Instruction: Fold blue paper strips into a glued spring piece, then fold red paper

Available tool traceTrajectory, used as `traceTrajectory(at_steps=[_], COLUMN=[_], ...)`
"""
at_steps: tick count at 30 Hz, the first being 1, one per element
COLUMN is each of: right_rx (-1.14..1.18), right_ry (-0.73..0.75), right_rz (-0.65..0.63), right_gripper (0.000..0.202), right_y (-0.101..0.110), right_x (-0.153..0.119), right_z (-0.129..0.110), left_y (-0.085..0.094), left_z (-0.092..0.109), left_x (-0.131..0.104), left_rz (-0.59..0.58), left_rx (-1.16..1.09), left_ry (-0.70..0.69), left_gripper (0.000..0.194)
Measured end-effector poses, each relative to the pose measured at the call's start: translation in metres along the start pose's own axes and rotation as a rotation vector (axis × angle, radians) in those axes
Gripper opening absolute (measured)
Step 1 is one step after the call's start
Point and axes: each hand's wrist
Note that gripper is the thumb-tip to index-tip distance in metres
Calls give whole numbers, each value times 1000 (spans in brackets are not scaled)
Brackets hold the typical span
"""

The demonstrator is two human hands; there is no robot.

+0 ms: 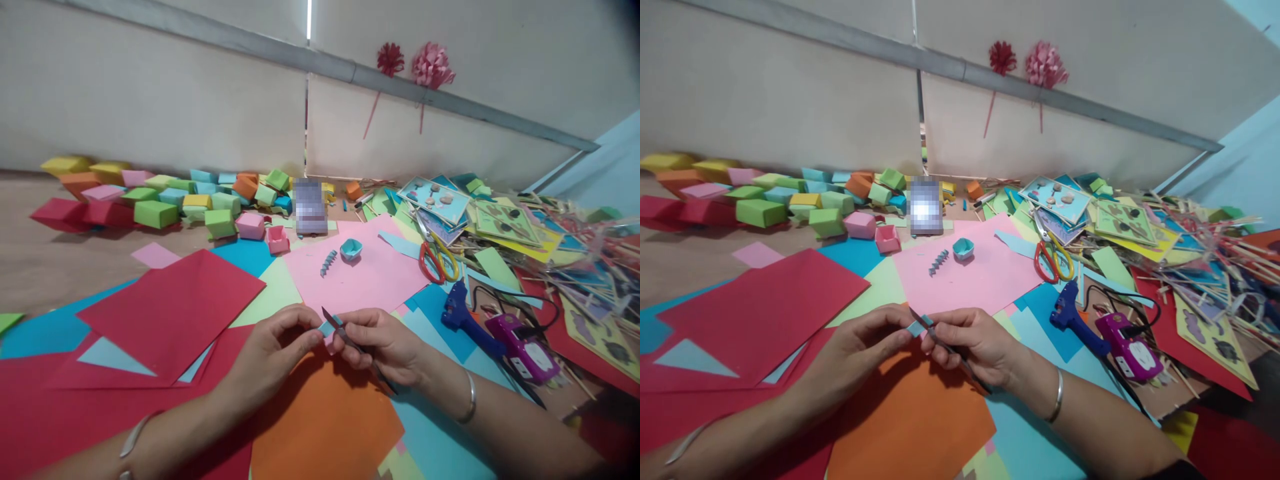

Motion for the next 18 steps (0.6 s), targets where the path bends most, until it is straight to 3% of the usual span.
traceTrajectory(at_steps=[12,18], right_rx=[-130,-484], right_ry=[123,391], right_rz=[123,240], right_gripper=[33,25], right_y=[-5,-7], right_x=[1,-2], right_z=[3,6], left_y=[-1,-5], left_z=[1,8], left_x=[-1,-1], left_rz=[14,24], left_rx=[-51,-97], left_ry=[36,44], left_gripper=[13,11])
Point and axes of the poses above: each hand's wrist, its own x-axis towards the middle knuckle, its own y-axis out of the back of the hand, z = x × y, and after that the axes turned 8 degrees about -x, right-handed
